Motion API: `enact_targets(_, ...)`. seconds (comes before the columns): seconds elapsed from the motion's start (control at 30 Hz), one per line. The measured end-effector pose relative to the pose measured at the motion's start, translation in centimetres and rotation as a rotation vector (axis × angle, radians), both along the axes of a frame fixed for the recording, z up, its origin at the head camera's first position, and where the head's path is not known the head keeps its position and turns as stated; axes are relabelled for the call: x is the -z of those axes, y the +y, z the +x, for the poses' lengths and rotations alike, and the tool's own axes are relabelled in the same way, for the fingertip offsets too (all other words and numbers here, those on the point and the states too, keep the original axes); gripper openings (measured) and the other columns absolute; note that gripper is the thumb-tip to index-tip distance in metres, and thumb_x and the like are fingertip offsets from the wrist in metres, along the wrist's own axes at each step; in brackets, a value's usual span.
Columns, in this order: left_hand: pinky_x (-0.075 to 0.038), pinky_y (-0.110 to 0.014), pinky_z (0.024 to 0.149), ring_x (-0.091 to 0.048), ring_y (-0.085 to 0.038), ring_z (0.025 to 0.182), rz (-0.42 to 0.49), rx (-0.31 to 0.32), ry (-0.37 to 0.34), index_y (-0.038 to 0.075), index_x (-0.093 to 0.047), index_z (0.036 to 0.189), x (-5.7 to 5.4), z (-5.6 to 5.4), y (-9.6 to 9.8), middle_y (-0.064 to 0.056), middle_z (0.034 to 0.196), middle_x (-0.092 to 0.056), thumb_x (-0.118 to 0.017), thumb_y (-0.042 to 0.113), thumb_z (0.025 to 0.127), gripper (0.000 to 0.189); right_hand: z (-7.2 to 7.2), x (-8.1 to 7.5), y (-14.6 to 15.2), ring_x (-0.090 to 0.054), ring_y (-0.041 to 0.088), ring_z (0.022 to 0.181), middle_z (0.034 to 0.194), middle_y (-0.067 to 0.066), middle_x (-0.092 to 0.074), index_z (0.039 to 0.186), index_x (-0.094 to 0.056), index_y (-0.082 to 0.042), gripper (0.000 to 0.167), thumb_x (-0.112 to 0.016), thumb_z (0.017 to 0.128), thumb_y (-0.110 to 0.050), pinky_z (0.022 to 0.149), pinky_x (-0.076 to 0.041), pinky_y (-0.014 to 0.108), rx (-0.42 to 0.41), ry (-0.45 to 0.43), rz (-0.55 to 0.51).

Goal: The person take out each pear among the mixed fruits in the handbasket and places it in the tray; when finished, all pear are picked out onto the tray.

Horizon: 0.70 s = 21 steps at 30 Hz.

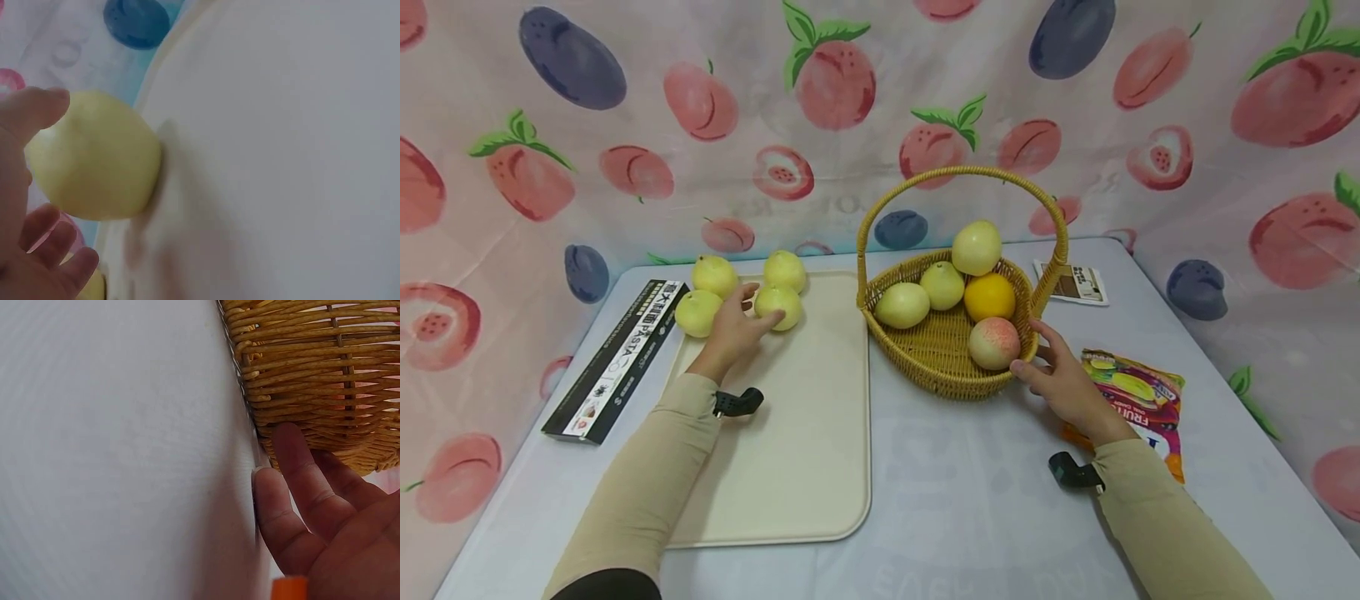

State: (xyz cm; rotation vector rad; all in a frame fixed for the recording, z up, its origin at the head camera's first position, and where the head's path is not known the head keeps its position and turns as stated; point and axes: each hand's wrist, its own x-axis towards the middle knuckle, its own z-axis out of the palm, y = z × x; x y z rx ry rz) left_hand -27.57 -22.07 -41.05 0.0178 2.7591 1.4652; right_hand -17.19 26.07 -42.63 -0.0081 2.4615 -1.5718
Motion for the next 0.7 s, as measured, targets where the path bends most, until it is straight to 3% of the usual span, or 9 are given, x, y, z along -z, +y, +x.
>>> enact_targets(0.2,-0.03,-0.054,0.113,-0.031,-0.039,0.141,-0.035,0.02,0.101,0.0,-0.034,0.153,-1.0,0.8,0.4,-0.022,0.154,-0.036,-0.075,0.031,0.091,0.08,0.0,0.0,0.0,-0.044,0.051,0.129,0.16,0.031,-0.015,0.163,0.0,-0.026,0.091,-0.062,0.099,-0.045,0.096,-0.048,0.056,0.002,-0.002,0.008)
enact_targets(0.43,-0.025,-0.055,0.115,-0.027,-0.037,0.145,-0.037,0.05,0.124,0.003,-0.034,0.154,-2.6,2.4,1.8,-0.019,0.156,-0.035,-0.076,0.033,0.089,0.083,0.1,0.0,-0.1,-0.039,0.053,0.133,0.16,0.031,-0.014,0.163,-0.001,-0.025,0.091,-0.062,0.098,-0.046,0.097,-0.048,0.057,0.005,0.011,0.021)
enact_targets(0.7,-0.026,-0.056,0.114,-0.028,-0.034,0.145,-0.01,0.138,0.13,0.008,-0.035,0.155,-4.7,4.4,4.2,-0.015,0.157,-0.035,-0.077,0.031,0.089,0.081,0.1,0.1,-0.1,-0.039,0.053,0.133,0.16,0.031,-0.014,0.163,-0.001,-0.025,0.09,-0.061,0.099,-0.045,0.096,-0.048,0.056,0.0,0.02,0.016)
